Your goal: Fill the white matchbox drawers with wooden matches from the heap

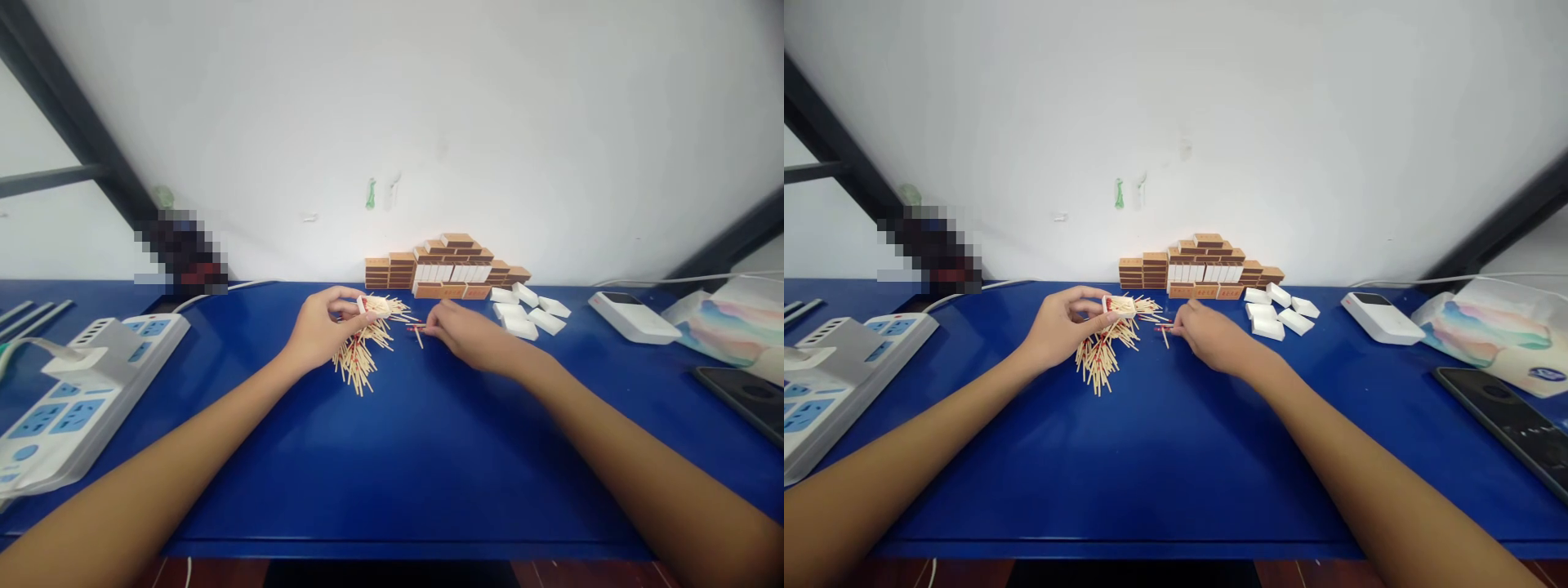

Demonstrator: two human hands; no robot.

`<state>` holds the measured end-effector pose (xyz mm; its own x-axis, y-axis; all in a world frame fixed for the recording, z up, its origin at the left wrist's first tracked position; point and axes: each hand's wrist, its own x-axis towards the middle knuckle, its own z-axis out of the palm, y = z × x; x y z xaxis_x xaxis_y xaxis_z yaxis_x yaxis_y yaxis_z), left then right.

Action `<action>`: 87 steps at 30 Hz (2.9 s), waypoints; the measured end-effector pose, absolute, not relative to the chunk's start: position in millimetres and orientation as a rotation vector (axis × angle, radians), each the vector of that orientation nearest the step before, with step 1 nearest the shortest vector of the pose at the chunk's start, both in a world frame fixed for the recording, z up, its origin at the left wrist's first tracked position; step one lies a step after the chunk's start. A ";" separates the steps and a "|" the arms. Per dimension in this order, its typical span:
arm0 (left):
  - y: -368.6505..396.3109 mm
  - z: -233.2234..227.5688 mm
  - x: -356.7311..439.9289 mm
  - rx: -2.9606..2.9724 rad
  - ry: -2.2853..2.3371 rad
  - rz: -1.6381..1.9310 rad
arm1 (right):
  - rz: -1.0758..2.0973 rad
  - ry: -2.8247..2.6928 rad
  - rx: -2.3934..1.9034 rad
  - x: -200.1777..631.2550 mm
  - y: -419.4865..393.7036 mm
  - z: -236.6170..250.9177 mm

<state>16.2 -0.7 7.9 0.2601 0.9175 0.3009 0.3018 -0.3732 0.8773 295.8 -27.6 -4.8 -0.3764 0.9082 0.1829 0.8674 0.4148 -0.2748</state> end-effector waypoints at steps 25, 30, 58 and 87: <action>-31.6 13.0 35.1 1.740 0.971 0.927 | -0.134 -2.310 -1.195 256.6 -53.0 9.6; -33.2 14.2 36.4 1.748 0.941 0.926 | -0.203 -2.334 -1.184 255.1 -57.8 14.7; -27.7 12.1 31.3 1.486 0.866 0.974 | 0.024 -2.200 -1.118 272.4 -53.8 27.8; -29.5 7.2 32.2 1.574 0.840 0.856 | 0.152 -2.201 -1.071 261.4 -58.4 22.7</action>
<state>32.2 -29.5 7.2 0.4870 0.8687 0.0906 0.0747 -0.1448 0.9866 261.4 -58.4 22.7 -0.4338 0.7337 0.5230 0.6548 0.6555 -0.3764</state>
